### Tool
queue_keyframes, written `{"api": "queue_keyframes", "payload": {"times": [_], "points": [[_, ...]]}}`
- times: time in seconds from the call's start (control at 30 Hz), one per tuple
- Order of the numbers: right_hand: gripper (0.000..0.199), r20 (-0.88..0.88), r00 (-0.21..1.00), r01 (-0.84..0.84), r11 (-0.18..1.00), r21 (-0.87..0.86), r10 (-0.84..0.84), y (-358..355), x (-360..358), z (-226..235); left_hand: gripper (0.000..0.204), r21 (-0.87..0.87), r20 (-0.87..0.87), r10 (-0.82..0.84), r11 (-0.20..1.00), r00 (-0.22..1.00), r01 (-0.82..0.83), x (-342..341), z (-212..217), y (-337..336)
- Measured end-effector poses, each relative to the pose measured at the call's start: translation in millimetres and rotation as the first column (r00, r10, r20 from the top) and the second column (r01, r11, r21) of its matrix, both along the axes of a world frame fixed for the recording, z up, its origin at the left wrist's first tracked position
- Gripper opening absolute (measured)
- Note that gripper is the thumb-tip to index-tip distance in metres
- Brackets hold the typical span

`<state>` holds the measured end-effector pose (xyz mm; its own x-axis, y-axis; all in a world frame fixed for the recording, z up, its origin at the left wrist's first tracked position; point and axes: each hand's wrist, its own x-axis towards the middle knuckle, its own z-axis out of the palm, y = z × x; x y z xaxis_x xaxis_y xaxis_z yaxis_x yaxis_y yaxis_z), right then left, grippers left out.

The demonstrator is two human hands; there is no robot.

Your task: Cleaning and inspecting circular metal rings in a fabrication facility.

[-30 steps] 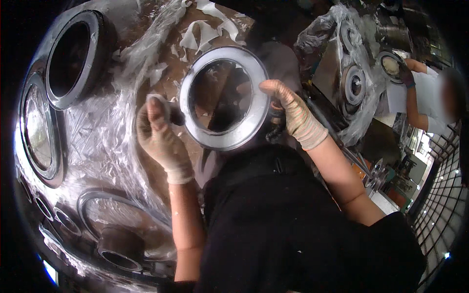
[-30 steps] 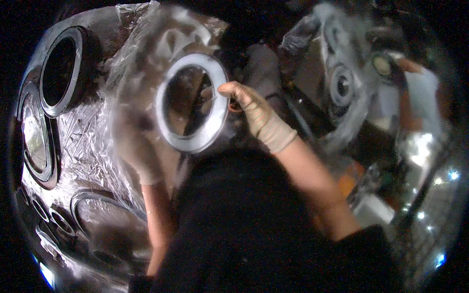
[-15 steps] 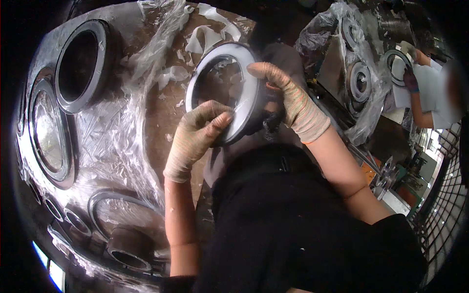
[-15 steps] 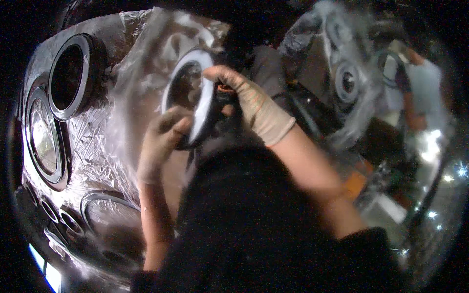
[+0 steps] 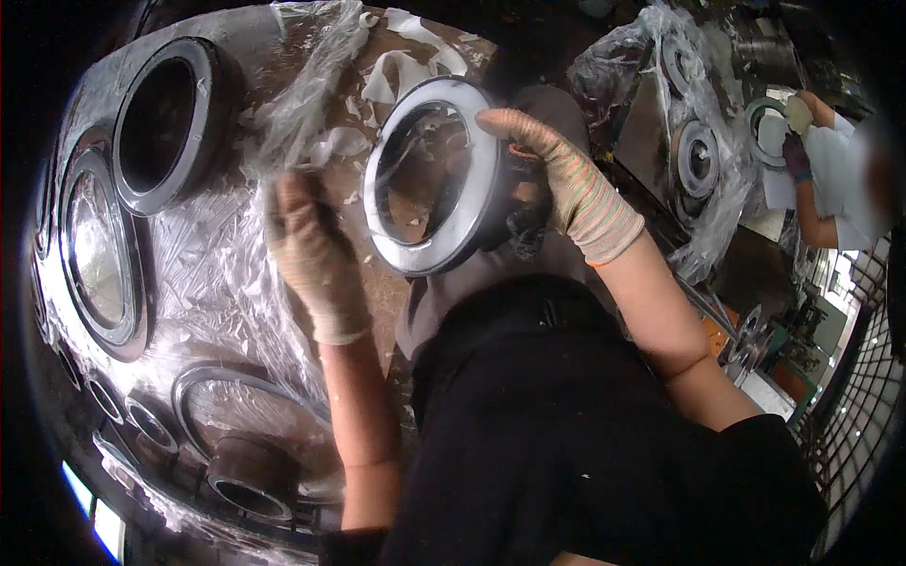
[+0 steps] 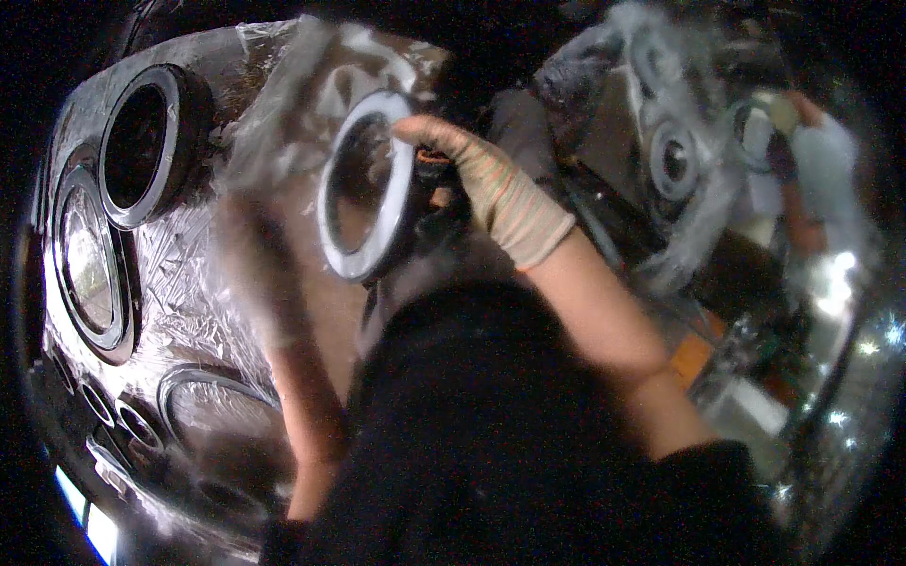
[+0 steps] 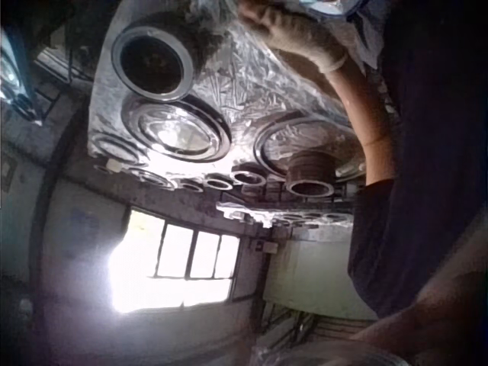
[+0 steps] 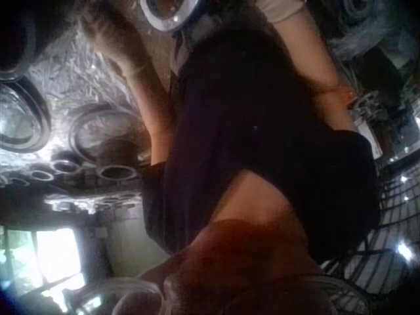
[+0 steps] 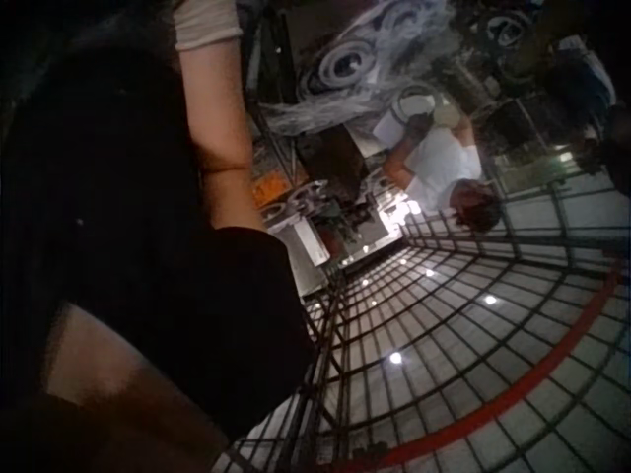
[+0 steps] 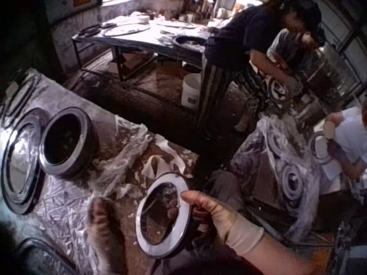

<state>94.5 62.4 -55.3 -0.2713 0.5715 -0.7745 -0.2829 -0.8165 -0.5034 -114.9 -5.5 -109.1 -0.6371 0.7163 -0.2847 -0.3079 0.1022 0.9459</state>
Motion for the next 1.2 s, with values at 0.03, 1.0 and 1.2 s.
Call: {"api": "queue_keyframes", "payload": {"times": [0.03, 1.0, 1.2], "points": [[0.034, 0.040, 0.999, -0.033, 0.999, 0.040, 0.032, -1, 5, -1, 0.028, -0.010, 0.034, 0.000, 1.000, 0.999, 0.000, -18, 13, 3], [0.065, 0.469, 0.750, -0.661, 0.496, 0.564, 0.466, 0, -13, -68, 0.046, -0.477, -0.042, -0.695, 0.645, 0.718, 0.597, -16, 67, 46], [0.042, 0.548, 0.783, -0.608, 0.175, 0.775, 0.295, 2, 17, -92, 0.039, -0.138, -0.158, -0.530, 0.847, 0.833, 0.513, 2, 60, 39]]}}
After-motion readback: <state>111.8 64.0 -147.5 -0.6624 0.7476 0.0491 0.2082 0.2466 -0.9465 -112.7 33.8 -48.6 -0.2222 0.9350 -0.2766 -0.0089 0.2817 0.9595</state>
